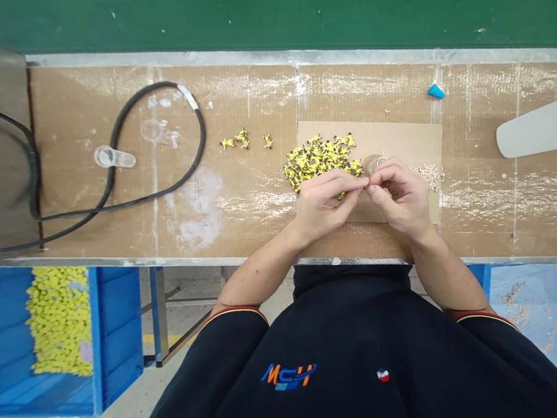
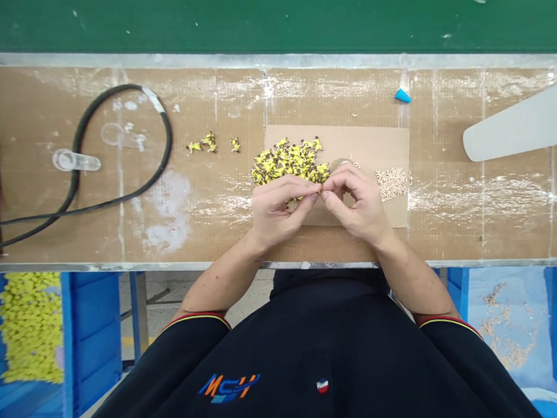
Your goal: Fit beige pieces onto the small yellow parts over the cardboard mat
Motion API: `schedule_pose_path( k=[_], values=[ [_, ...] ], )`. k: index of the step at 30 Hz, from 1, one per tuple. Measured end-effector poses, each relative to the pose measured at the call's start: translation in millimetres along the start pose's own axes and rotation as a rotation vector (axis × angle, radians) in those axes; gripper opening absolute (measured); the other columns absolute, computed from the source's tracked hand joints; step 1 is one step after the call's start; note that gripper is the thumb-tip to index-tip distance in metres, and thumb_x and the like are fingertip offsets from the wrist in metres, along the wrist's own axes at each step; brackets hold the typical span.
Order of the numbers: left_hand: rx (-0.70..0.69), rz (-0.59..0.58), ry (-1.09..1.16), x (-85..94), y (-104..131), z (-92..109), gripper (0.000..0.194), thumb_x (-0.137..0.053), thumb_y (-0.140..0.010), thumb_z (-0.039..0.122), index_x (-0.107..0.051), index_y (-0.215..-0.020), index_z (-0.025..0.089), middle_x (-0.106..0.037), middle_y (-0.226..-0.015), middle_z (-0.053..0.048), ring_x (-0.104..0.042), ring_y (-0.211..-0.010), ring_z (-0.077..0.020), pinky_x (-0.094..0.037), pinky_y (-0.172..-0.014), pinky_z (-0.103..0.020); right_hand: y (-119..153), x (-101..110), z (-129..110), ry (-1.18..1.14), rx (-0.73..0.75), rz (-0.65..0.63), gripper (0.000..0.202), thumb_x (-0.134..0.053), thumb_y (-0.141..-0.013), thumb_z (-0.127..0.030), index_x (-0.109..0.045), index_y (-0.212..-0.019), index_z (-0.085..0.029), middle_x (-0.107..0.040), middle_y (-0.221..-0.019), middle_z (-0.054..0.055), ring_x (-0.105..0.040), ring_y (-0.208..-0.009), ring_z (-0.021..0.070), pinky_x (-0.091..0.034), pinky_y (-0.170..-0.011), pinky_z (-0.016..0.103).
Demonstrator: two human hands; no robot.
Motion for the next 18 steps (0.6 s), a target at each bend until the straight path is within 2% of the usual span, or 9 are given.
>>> schedule_pose_path(
  k=[6, 11, 18],
  values=[
    [0.04, -0.015, 0.023, 1.3, -1.0, 1.2, 0.016, -0.072, -0.089, -0.003, -0.074, -0.101, 0.008, -0.074, -0.088, -0.006, -0.07, -0.082, -0.005, -0.055, -0.082, -0.011, 2.4, -0.4, 1.4, -0.069, -0.046, -0.01, 0.011, -0.068, -0.097, -0.009, -0.062, -0.095, -0.018, -0.057, -0.084, 0.001, -0.053, -0.076, 0.0086, -0.043, -0.064, 0.022],
    [0.059, -0.018, 0.046, 1.1, -0.8, 2.6, 0.017, -0.072, -0.089, -0.003, -0.074, -0.101, 0.009, -0.074, -0.088, -0.006, -0.07, -0.082, -0.004, -0.054, -0.083, -0.01, 5.9, -2.3, 3.9, -0.219, -0.137, -0.015, 0.015, -0.068, -0.097, -0.011, -0.063, -0.109, -0.021, -0.055, -0.087, 0.001, -0.056, -0.076, 0.0078, -0.047, -0.064, 0.019],
    [0.066, -0.024, 0.061, 1.5, -0.4, 2.2, 0.017, -0.073, -0.089, -0.002, -0.074, -0.101, 0.01, -0.074, -0.088, -0.005, -0.07, -0.081, -0.005, -0.056, -0.081, -0.012, 5.4, -1.6, 3.2, -0.246, -0.159, -0.041, 0.015, -0.068, -0.099, -0.015, -0.06, -0.11, -0.02, -0.053, -0.087, 0.001, -0.056, -0.075, 0.0076, -0.048, -0.064, 0.018]
  ],
)
Point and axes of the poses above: each hand's wrist, its own y-axis away from the middle knuckle, its own x-axis out of the back of the hand, z = x × y, the point moved 1 cm from there along -y, towards the middle knuckle
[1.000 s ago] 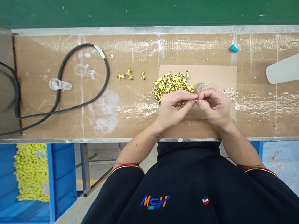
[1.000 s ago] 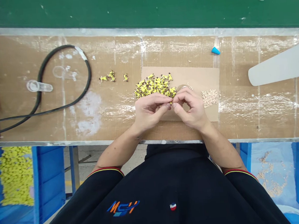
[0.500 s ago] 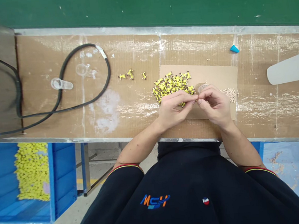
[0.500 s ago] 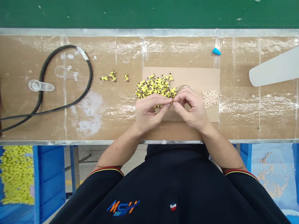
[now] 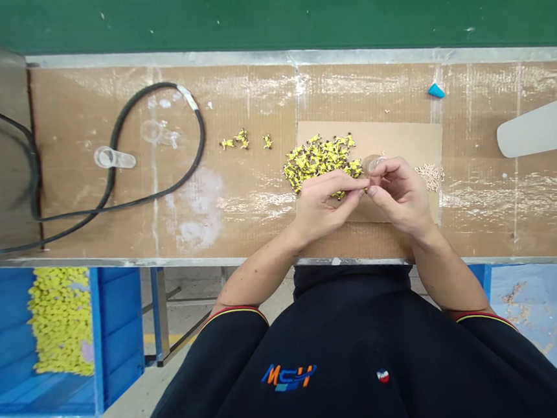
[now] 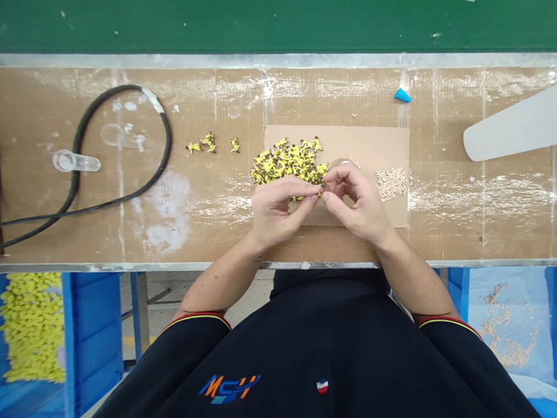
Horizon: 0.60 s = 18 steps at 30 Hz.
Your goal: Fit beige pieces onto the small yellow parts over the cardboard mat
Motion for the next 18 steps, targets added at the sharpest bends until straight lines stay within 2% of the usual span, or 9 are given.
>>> schedule_pose_path(
  k=[5, 11, 18],
  values=[
    [-0.006, -0.002, 0.006, -0.3, -0.9, -0.1, 0.017, -0.072, -0.089, -0.002, -0.074, -0.101, 0.01, -0.074, -0.088, -0.005, -0.07, -0.081, -0.0051, -0.056, -0.081, -0.012, -0.6, 1.2, 0.3, 0.007, -0.024, -0.002, 0.017, -0.068, -0.098, -0.017, -0.058, -0.111, -0.02, -0.053, -0.09, 0.002, -0.056, -0.078, 0.0082, -0.049, -0.065, 0.018],
    [-0.021, 0.005, 0.008, -1.3, -0.7, -0.3, 0.015, -0.073, -0.088, -0.002, -0.073, -0.099, 0.008, -0.074, -0.086, -0.006, -0.07, -0.081, -0.0039, -0.054, -0.082, -0.009, -1.5, 0.7, 0.9, 0.003, 0.021, -0.014, 0.019, -0.067, -0.098, -0.013, -0.058, -0.113, -0.021, -0.054, -0.091, 0.001, -0.057, -0.08, 0.0068, -0.049, -0.066, 0.015],
    [-0.013, 0.002, 0.001, -0.4, 0.0, 0.3, 0.017, -0.073, -0.088, -0.001, -0.073, -0.1, 0.011, -0.075, -0.089, -0.006, -0.071, -0.081, -0.0056, -0.056, -0.081, -0.012, -0.9, 1.2, 0.9, 0.003, 0.015, -0.029, 0.017, -0.067, -0.099, -0.015, -0.058, -0.114, -0.02, -0.055, -0.093, 0.002, -0.058, -0.08, 0.0067, -0.05, -0.066, 0.016]
  ],
)
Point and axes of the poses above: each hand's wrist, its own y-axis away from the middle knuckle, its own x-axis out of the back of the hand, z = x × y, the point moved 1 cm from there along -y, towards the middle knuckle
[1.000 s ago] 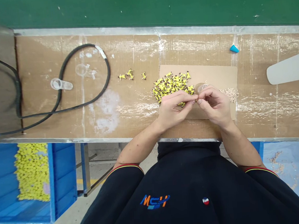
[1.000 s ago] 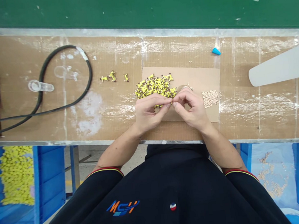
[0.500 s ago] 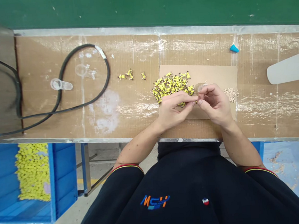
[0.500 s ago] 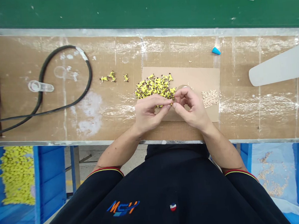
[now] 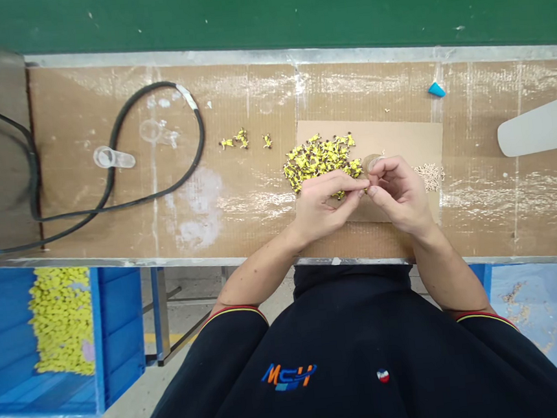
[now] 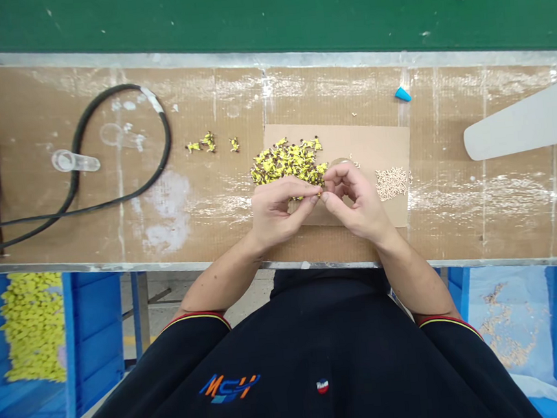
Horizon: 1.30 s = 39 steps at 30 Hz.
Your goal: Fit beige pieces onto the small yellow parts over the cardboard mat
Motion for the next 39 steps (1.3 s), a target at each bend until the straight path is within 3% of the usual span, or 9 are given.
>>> schedule_pose_path(
  k=[16, 23, 28, 33, 39],
  values=[
    [0.004, -0.016, 0.021, 1.1, 1.7, 0.0, 0.016, -0.073, -0.089, -0.001, -0.074, -0.101, 0.009, -0.076, -0.091, -0.009, -0.073, -0.086, -0.0074, -0.058, -0.085, -0.013, 0.3, 0.7, -1.1, -0.024, 0.005, -0.018, 0.02, -0.068, -0.098, -0.014, -0.057, -0.114, -0.021, -0.053, -0.09, 0.001, -0.056, -0.077, 0.0067, -0.048, -0.064, 0.017],
    [0.033, -0.026, -0.004, 2.6, 0.2, 2.2, 0.019, -0.074, -0.089, -0.001, -0.074, -0.103, 0.013, -0.077, -0.094, -0.006, -0.075, -0.089, -0.0085, -0.06, -0.086, -0.016, -0.2, 0.0, -4.4, 0.13, 0.056, 0.028, 0.018, -0.067, -0.098, -0.014, -0.057, -0.111, -0.021, -0.054, -0.087, 0.001, -0.055, -0.075, 0.0089, -0.047, -0.061, 0.02],
    [0.079, -0.044, 0.083, 4.7, -1.1, 3.0, 0.022, -0.072, -0.089, -0.004, -0.073, -0.103, 0.013, -0.078, -0.103, -0.008, -0.077, -0.102, -0.0135, -0.062, -0.098, -0.024, -1.2, 1.4, -7.0, 0.104, 0.083, 0.026, 0.021, -0.071, -0.096, -0.018, -0.059, -0.112, -0.022, -0.054, -0.094, 0.003, -0.055, -0.083, 0.0106, -0.048, -0.063, 0.021],
    [0.05, -0.052, 0.094, 6.4, -3.2, 2.7, 0.023, -0.072, -0.091, -0.001, -0.072, -0.104, 0.018, -0.079, -0.101, -0.005, -0.073, -0.112, -0.0155, -0.062, -0.102, -0.032, -1.0, 3.4, -8.7, 0.051, 0.11, 0.007, 0.024, -0.071, -0.095, -0.015, -0.062, -0.115, -0.023, -0.064, -0.102, 0.006, -0.065, -0.094, 0.0141, -0.055, -0.065, 0.023],
    [0.016, -0.065, 0.047, 8.7, -4.2, 1.0, 0.016, -0.075, -0.094, 0.011, -0.072, -0.104, 0.023, -0.078, -0.105, -0.004, -0.073, -0.108, -0.0178, -0.061, -0.1, -0.04, 1.4, 5.6, -10.3, 0.057, 0.137, -0.009, 0.016, -0.072, -0.093, -0.008, -0.063, -0.098, -0.02, -0.072, -0.099, 0.004, -0.071, -0.089, 0.0136, -0.061, -0.077, 0.029]
  ],
)
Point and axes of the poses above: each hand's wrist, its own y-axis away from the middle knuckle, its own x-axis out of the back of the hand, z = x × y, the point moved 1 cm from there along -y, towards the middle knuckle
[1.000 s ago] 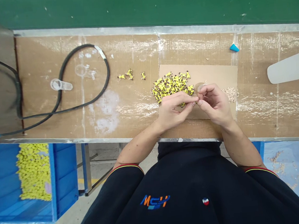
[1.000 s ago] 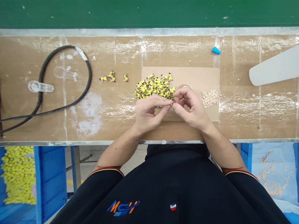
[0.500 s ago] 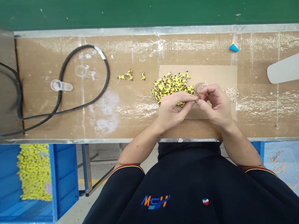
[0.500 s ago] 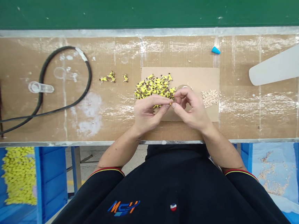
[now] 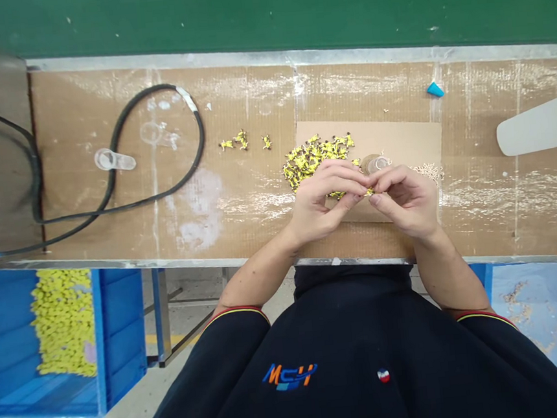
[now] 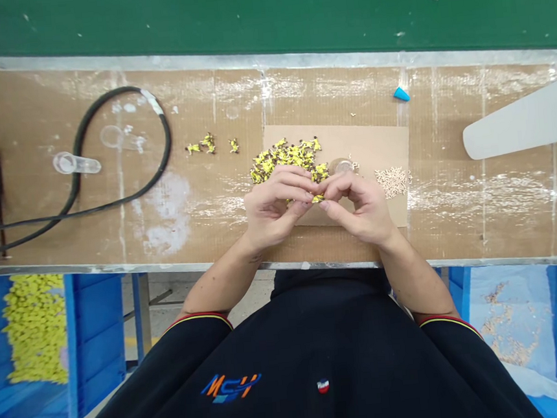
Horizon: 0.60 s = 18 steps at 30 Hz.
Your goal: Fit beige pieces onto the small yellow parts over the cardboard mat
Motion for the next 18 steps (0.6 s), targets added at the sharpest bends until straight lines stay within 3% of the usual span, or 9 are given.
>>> schedule_pose_path(
  k=[7, 14, 18],
  values=[
    [-0.038, 0.013, -0.011, 2.8, -2.0, -1.3, 0.019, -0.081, -0.091, 0.016, -0.07, -0.106, 0.019, -0.075, -0.107, -0.008, -0.071, -0.103, -0.017, -0.059, -0.096, -0.037, -1.8, 1.1, 0.6, 0.012, 0.06, 0.033, 0.021, -0.075, -0.088, -0.003, -0.063, -0.093, -0.02, -0.072, -0.099, 0.003, -0.07, -0.093, 0.0139, -0.058, -0.083, 0.032],
    [-0.065, 0.016, -0.08, 0.6, -4.9, -0.1, 0.017, -0.079, -0.092, 0.013, -0.068, -0.104, 0.02, -0.077, -0.102, -0.004, -0.073, -0.098, -0.0156, -0.06, -0.093, -0.035, -2.6, -0.5, 1.2, 0.026, 0.064, 0.037, 0.022, -0.076, -0.087, -0.004, -0.064, -0.095, -0.021, -0.071, -0.101, 0.004, -0.07, -0.092, 0.0154, -0.059, -0.079, 0.033],
    [-0.132, 0.088, -0.304, 22.8, -10.0, -5.3, 0.015, -0.075, -0.093, 0.012, -0.069, -0.104, 0.021, -0.078, -0.101, -0.003, -0.074, -0.097, -0.0157, -0.06, -0.092, -0.036, -2.4, 3.4, 1.3, -0.02, 0.033, 0.071, 0.028, -0.074, -0.088, -0.002, -0.069, -0.107, -0.021, -0.067, -0.111, 0.006, -0.069, -0.091, 0.0133, -0.056, -0.072, 0.028]
  ],
)
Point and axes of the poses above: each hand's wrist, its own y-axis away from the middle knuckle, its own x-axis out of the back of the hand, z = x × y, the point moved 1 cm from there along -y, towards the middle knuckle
